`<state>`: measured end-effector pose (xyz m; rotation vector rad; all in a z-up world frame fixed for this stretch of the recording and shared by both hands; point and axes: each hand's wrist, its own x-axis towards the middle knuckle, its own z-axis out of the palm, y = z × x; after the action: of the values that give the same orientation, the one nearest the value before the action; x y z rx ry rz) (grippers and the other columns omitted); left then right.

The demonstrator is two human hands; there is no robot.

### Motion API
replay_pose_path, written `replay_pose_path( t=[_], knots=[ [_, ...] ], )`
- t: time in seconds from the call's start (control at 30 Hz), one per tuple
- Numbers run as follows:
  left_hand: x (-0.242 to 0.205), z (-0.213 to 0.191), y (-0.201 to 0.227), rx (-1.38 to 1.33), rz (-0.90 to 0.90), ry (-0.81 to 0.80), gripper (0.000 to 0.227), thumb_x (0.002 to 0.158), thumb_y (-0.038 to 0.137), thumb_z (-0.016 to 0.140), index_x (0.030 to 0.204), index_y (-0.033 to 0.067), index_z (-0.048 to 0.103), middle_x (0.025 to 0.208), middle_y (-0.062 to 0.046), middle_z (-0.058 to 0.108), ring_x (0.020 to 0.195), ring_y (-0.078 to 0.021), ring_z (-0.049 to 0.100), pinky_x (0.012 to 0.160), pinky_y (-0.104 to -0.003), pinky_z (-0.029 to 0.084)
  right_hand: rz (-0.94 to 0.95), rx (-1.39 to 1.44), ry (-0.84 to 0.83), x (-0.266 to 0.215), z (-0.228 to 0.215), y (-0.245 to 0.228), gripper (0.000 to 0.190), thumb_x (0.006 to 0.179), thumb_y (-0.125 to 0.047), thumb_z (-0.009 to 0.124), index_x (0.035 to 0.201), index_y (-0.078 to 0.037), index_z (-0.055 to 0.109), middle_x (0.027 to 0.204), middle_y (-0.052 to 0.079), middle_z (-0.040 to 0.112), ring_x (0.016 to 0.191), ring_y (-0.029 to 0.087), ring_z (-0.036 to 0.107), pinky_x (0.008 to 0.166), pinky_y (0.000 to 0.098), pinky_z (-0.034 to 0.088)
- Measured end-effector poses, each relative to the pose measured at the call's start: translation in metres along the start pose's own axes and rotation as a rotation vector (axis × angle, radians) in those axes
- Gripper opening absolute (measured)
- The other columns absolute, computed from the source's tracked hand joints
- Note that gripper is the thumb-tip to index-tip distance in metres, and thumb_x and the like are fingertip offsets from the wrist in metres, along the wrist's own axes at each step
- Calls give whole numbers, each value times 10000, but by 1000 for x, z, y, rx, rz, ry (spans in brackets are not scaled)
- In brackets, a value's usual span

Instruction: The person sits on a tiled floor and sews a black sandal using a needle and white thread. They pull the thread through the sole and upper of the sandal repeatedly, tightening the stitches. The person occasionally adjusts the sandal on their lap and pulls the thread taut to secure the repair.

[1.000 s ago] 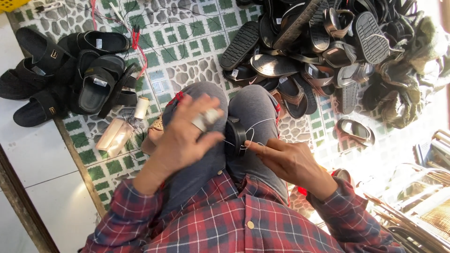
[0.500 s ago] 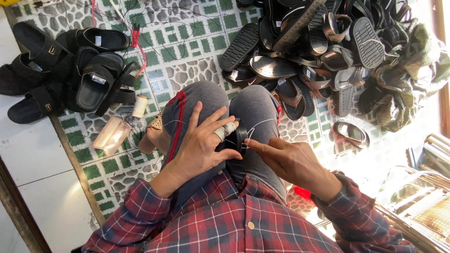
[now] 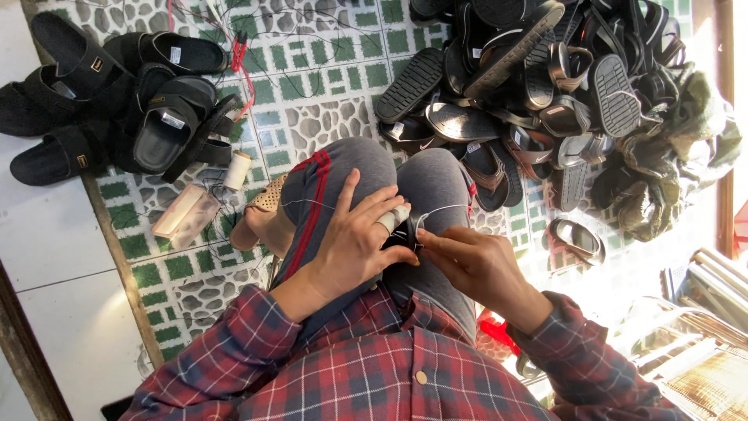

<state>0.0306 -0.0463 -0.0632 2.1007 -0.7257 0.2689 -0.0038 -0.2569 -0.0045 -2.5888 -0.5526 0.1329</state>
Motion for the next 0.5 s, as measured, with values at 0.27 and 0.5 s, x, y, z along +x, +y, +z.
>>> replay_pose_path(
  t=[0.27,0.5],
  knots=[
    [-42,-53,17,-135,-40,-296,240,769,167,749,623,-10,678,697,-58,604,750,-211,636,1001,-424,439,43,195,149,-25,13,-50,288,815,-134,680,1088,-200,743,737,28,666,508,251,644,465,330,513],
    [-22,-67,45,-1119,-459,-282,59,853,18,675,881,21,726,969,-90,714,916,-166,663,912,-372,512,-72,-22,242,-44,21,-38,285,875,-162,594,1120,-218,728,826,12,645,568,196,641,538,286,521]
  ],
)
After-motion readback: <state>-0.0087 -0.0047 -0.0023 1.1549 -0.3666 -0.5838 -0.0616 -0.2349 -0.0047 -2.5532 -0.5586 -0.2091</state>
